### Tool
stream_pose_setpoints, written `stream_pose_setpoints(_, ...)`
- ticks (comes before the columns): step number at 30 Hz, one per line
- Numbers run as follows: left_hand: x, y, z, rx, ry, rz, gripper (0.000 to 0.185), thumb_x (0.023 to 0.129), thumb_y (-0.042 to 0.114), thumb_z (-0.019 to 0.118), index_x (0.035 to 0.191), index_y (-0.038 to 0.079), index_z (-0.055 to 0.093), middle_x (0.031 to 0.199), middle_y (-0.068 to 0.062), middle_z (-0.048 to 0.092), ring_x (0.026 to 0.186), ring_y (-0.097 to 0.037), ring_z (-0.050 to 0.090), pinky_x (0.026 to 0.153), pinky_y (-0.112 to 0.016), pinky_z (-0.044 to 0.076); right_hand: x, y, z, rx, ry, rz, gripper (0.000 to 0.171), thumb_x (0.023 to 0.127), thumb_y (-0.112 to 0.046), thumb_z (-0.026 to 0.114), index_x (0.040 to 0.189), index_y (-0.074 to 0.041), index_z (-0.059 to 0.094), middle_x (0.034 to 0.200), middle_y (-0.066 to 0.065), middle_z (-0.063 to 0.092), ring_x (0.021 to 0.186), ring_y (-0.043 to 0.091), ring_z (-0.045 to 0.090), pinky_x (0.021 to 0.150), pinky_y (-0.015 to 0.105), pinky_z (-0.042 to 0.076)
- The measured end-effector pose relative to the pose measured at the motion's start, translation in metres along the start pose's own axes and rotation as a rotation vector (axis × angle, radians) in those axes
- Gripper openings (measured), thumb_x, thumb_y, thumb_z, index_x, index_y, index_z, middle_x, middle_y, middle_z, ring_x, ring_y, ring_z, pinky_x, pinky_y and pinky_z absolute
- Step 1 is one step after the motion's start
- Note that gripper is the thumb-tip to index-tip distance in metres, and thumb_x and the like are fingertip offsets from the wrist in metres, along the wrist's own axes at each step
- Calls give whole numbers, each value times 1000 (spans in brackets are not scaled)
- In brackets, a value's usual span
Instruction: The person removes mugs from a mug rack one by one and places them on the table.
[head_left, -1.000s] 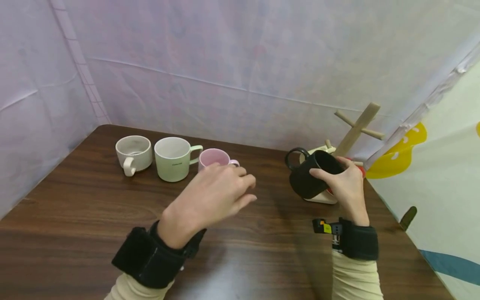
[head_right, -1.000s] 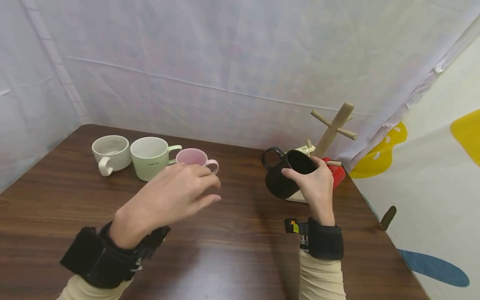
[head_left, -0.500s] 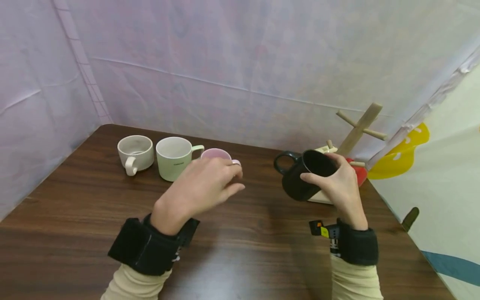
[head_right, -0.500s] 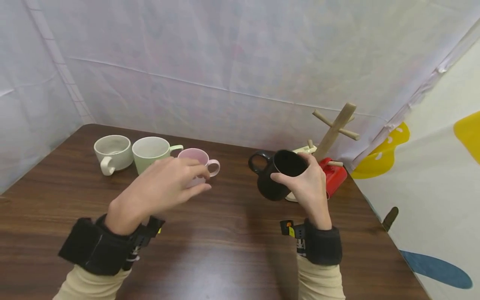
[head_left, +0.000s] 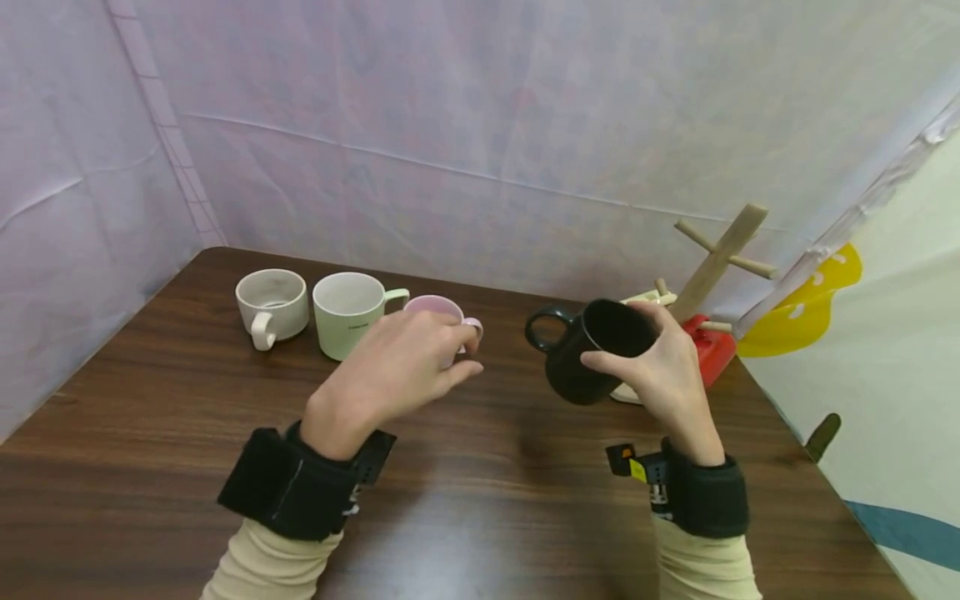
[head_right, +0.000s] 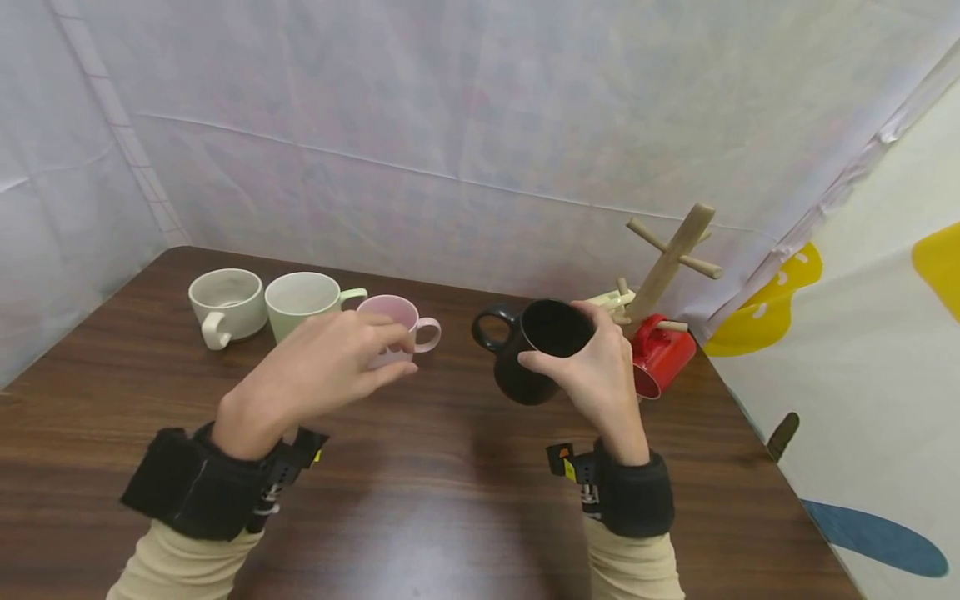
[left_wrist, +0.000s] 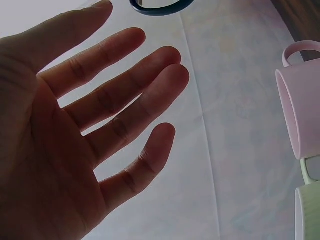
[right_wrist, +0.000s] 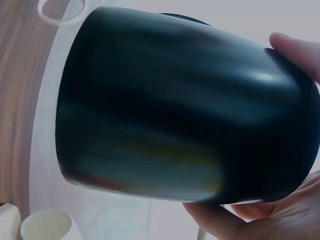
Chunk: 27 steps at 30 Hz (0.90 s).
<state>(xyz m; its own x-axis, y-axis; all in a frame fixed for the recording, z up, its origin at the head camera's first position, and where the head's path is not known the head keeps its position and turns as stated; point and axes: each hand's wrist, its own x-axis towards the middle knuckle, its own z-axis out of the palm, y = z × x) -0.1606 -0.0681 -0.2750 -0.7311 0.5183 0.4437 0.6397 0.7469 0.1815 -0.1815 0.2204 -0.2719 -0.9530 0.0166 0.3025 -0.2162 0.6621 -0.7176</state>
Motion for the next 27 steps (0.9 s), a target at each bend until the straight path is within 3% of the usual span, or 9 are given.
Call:
stream_pose_setpoints(11,0,-2,-1,-9,-6,-13,14,91,27,79,97,15,74,88,6,63,73,-12,63,61,-37,52,-6,-9,5,-7,-41,-31,78,75,-18,88,141,-1,50,130,19,57,111,34,54,92,47,42)
stream_pose_setpoints(18,0,-5,-1,-4,-16,-15,24,91,26,79,111,13,74,97,4,69,78,-14,67,65,-38,54,-7,-13,9,-4,-63,-49,81,74,-17,89,142,0,49,132,20,58,112,34,56,93,48,42)
stream_pose_setpoints(27,3,-4,2,0,-34,-27,20,91,28,79,105,15,72,89,5,66,75,-12,63,58,-36,52,-9,-18,16,-20,-94,-97,82,71,-18,92,140,1,51,127,22,62,113,35,58,95,51,43)
